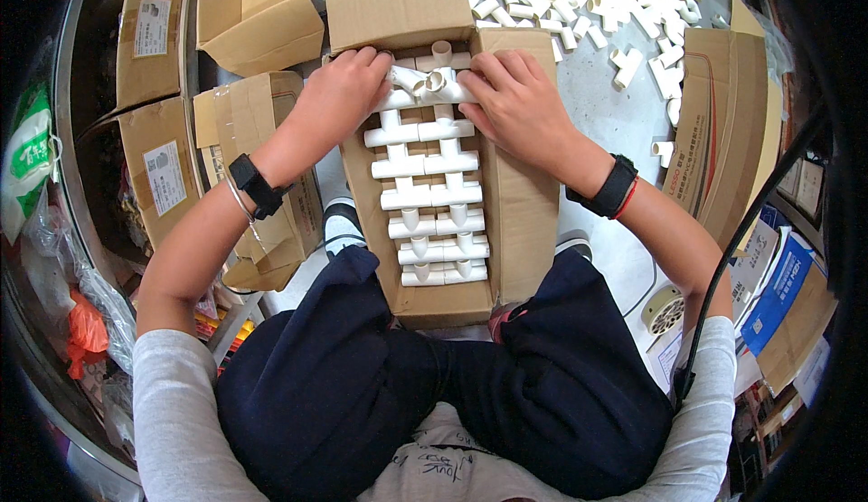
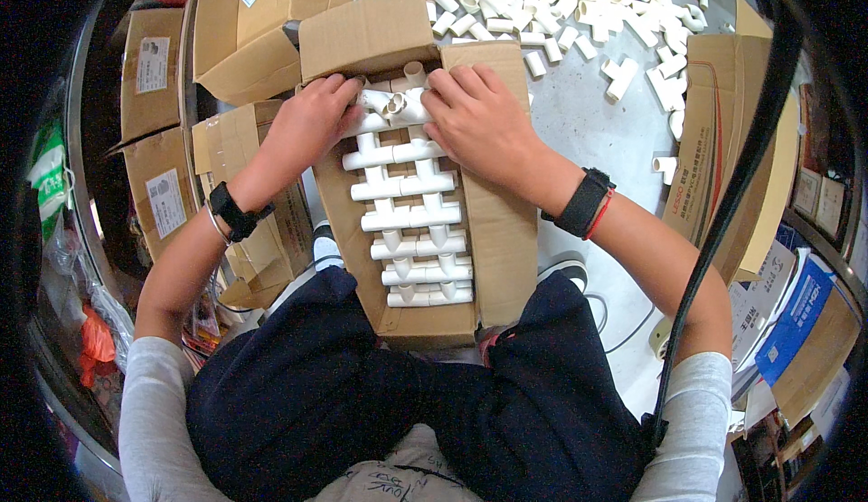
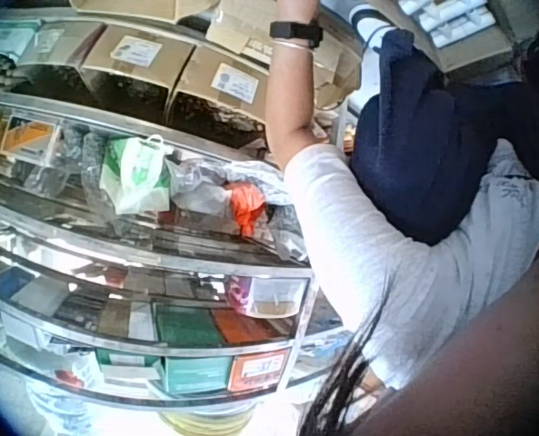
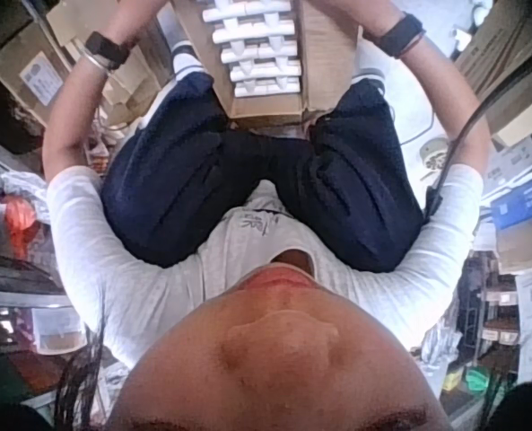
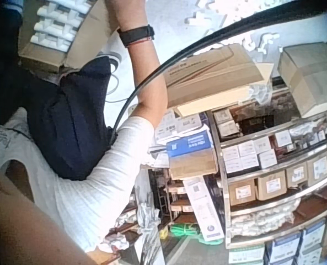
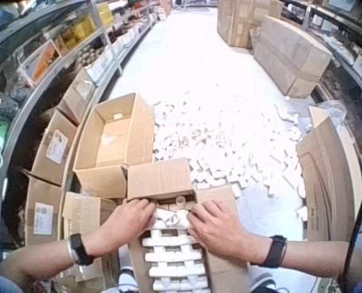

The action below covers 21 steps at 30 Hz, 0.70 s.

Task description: The person assembles white plastic pipe fittings into a grid-like structure inside a cardboard box. They repeatedly pick up T-shaped and straight fittings, connect them by hand, and adjust the arrangement to form a lattice pattern.

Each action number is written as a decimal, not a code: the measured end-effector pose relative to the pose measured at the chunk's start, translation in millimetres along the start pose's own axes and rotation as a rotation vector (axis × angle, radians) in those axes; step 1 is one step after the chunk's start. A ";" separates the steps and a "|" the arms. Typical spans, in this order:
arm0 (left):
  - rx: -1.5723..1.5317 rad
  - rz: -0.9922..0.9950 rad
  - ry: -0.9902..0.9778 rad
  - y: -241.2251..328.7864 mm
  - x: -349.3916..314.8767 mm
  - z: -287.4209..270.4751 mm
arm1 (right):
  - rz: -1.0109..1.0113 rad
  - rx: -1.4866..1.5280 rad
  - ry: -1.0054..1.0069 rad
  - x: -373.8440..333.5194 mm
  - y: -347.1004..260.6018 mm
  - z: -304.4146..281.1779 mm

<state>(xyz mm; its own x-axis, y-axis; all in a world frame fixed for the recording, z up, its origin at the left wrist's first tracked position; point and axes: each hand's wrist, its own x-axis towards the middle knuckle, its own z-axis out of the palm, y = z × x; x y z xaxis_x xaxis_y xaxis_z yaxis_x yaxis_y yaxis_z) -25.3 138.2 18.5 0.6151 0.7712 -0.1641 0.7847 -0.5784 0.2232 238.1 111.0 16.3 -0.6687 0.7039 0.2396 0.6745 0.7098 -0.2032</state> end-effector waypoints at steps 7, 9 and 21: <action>-0.301 -0.147 0.182 -0.6 -1.3 -8.2 | 0.012 0.021 0.011 -3.4 0.7 1.5; -0.417 -0.189 0.210 0.9 -2.0 -10.3 | 0.012 0.027 0.016 -4.1 0.9 1.4; -0.022 0.097 0.384 -13.2 -13.5 -20.0 | -0.073 -0.341 0.024 14.3 -4.8 -0.5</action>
<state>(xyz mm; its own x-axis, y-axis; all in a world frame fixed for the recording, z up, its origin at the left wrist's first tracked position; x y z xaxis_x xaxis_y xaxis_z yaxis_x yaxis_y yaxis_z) -45.5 140.8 37.0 0.6097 0.7587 0.2292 0.7197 -0.6511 0.2408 225.5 117.6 21.2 -0.7144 0.6476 0.2651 0.6933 0.7062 0.1433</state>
